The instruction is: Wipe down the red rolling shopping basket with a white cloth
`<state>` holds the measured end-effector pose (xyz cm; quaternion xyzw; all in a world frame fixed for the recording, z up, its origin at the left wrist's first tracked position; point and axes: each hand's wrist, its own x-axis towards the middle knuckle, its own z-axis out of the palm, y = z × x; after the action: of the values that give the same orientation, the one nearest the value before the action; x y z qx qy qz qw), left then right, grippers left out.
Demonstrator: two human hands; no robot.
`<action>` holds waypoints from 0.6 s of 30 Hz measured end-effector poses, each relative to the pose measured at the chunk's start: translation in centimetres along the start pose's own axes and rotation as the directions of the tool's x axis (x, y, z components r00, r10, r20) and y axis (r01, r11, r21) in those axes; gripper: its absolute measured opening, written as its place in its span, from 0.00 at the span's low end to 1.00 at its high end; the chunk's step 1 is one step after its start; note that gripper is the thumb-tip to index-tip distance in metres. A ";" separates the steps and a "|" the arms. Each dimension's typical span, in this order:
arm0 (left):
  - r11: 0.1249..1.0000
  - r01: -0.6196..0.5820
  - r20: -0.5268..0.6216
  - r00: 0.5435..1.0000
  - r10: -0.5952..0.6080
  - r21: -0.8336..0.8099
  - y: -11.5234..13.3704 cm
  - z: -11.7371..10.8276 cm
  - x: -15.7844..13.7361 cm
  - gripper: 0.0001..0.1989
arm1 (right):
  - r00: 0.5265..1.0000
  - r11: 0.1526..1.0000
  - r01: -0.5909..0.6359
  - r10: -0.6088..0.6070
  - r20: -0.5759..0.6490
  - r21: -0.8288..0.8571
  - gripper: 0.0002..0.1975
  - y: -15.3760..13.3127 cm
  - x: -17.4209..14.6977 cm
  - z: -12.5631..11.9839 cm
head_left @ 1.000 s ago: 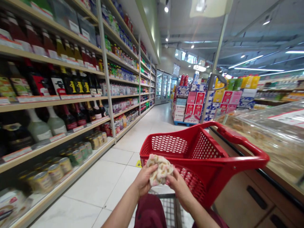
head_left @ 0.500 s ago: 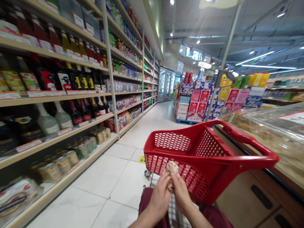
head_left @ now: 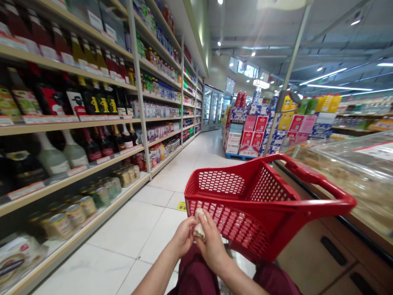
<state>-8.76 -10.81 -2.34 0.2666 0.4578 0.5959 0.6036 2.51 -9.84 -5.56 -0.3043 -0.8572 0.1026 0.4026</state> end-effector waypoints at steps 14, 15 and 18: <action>0.945 -0.011 -0.312 0.942 0.119 0.328 1.1 -4.5 3.2 0.06 | 0.900 0.851 0.425 -0.358 0.249 -0.310 0.10 6.7 1.6 4.6; 0.933 -0.021 -0.314 0.939 0.141 0.359 0.8 -4.5 3.3 0.06 | 0.904 0.854 0.420 -0.362 0.229 -0.306 0.11 6.7 1.2 4.3; 0.886 -0.083 -0.320 0.914 0.250 0.456 0.5 -4.7 4.2 0.07 | 0.920 0.862 0.389 -0.378 0.100 -0.324 0.14 6.1 2.5 2.1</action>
<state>-13.57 -7.77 -4.97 0.3160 0.6589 0.5687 0.3775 2.42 -3.40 -7.92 -0.1904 -0.9117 -0.1227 0.3427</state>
